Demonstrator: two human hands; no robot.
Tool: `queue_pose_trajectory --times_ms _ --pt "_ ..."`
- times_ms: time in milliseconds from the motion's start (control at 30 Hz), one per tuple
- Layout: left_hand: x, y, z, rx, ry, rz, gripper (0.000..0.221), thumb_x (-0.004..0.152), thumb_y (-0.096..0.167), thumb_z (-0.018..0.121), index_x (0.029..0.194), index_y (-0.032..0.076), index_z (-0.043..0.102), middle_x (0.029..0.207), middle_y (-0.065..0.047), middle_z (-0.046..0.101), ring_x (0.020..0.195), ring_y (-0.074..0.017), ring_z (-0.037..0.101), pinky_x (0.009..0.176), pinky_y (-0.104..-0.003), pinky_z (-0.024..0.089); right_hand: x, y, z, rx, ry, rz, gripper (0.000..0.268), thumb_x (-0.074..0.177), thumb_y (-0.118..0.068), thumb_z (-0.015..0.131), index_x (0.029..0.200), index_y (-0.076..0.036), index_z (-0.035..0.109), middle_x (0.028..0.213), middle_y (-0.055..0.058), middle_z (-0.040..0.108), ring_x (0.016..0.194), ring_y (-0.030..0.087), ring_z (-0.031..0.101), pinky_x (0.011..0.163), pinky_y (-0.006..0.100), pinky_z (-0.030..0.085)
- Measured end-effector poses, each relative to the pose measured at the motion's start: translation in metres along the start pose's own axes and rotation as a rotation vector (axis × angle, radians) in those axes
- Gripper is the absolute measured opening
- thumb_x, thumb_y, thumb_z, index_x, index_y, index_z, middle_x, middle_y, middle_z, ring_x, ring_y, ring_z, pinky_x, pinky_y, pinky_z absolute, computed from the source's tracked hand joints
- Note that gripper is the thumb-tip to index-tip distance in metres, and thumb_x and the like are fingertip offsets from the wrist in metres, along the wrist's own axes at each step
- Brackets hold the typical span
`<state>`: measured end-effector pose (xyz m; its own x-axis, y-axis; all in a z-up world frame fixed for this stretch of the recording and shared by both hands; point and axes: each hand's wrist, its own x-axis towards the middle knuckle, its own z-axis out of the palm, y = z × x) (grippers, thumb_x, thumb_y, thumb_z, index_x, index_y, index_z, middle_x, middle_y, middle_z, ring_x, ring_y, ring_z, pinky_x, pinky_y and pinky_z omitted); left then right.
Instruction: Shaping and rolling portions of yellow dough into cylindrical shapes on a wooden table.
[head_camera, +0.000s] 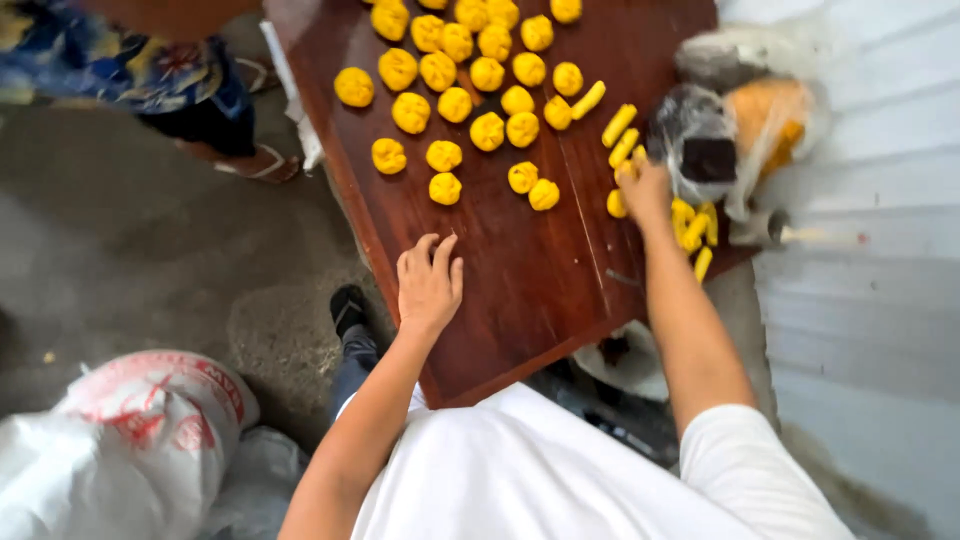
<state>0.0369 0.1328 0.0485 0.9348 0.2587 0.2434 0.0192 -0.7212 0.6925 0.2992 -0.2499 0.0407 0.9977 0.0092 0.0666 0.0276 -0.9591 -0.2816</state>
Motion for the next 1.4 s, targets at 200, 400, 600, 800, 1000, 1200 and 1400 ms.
queue_pose_trajectory --times_ms 200,400,600,800,1000,1200,1400 --pt "-0.011 0.006 0.003 0.062 0.023 -0.011 0.036 0.096 0.022 0.067 0.131 0.012 0.063 0.130 -0.015 0.057 0.115 -0.0348 0.057 0.104 -0.048 0.043 -0.005 0.038 0.035 0.087 0.125 -0.215 0.039 0.078 -0.016 0.082 0.112 -0.005 0.068 0.113 0.026 0.059 0.104 0.044 0.059 0.093 0.046 0.050" --pt "-0.011 0.019 0.007 0.062 0.105 0.022 0.033 0.097 0.019 0.066 0.129 0.013 0.065 0.130 -0.016 0.058 0.118 -0.0372 0.057 0.103 -0.048 0.045 -0.101 -0.039 -0.063 0.341 0.266 -0.158 0.024 0.092 -0.013 0.078 0.111 -0.003 0.067 0.105 0.015 0.061 0.093 0.033 0.061 0.083 0.043 0.053" --pt "-0.008 0.015 -0.007 0.165 0.058 0.051 0.031 0.093 0.019 0.067 0.124 0.012 0.065 0.124 -0.016 0.059 0.115 -0.0370 0.057 0.101 -0.050 0.045 -0.224 -0.131 -0.032 0.314 0.245 -0.377 0.037 0.086 -0.019 0.083 0.118 -0.008 0.069 0.112 0.015 0.062 0.102 0.034 0.061 0.087 0.045 0.052" --pt "-0.020 0.022 0.009 0.070 -0.071 0.036 0.027 0.097 0.019 0.066 0.124 0.013 0.065 0.128 -0.015 0.059 0.119 -0.0368 0.057 0.104 -0.048 0.044 -0.248 -0.111 -0.001 0.305 0.091 -0.406 0.048 0.086 -0.013 0.082 0.131 -0.007 0.066 0.121 0.016 0.063 0.111 0.037 0.060 0.096 0.048 0.050" --pt "-0.005 0.007 0.002 0.048 -0.027 0.035 0.031 0.099 0.018 0.066 0.129 0.013 0.064 0.135 -0.016 0.056 0.122 -0.0385 0.054 0.107 -0.048 0.042 -0.271 -0.156 -0.009 0.443 0.217 -0.146 0.037 0.095 -0.012 0.079 0.129 -0.010 0.066 0.120 0.012 0.062 0.112 0.031 0.064 0.096 0.042 0.056" --pt "-0.001 0.003 -0.006 -0.037 -0.111 0.000 0.033 0.098 0.018 0.068 0.131 0.014 0.064 0.135 -0.015 0.056 0.121 -0.0376 0.053 0.108 -0.049 0.041 -0.287 -0.168 0.003 0.189 0.158 -0.077 0.056 0.093 -0.030 0.075 0.141 -0.007 0.056 0.133 0.018 0.051 0.124 0.038 0.050 0.106 0.051 0.044" --pt "-0.004 -0.001 -0.004 -0.076 -0.107 0.004 0.035 0.098 0.018 0.067 0.133 0.014 0.063 0.136 -0.015 0.055 0.120 -0.0385 0.051 0.107 -0.049 0.041 -0.221 -0.186 0.034 -0.109 0.151 -0.245 0.068 0.103 -0.045 0.054 0.156 -0.006 0.037 0.158 0.021 0.033 0.150 0.042 0.030 0.124 0.061 0.018"
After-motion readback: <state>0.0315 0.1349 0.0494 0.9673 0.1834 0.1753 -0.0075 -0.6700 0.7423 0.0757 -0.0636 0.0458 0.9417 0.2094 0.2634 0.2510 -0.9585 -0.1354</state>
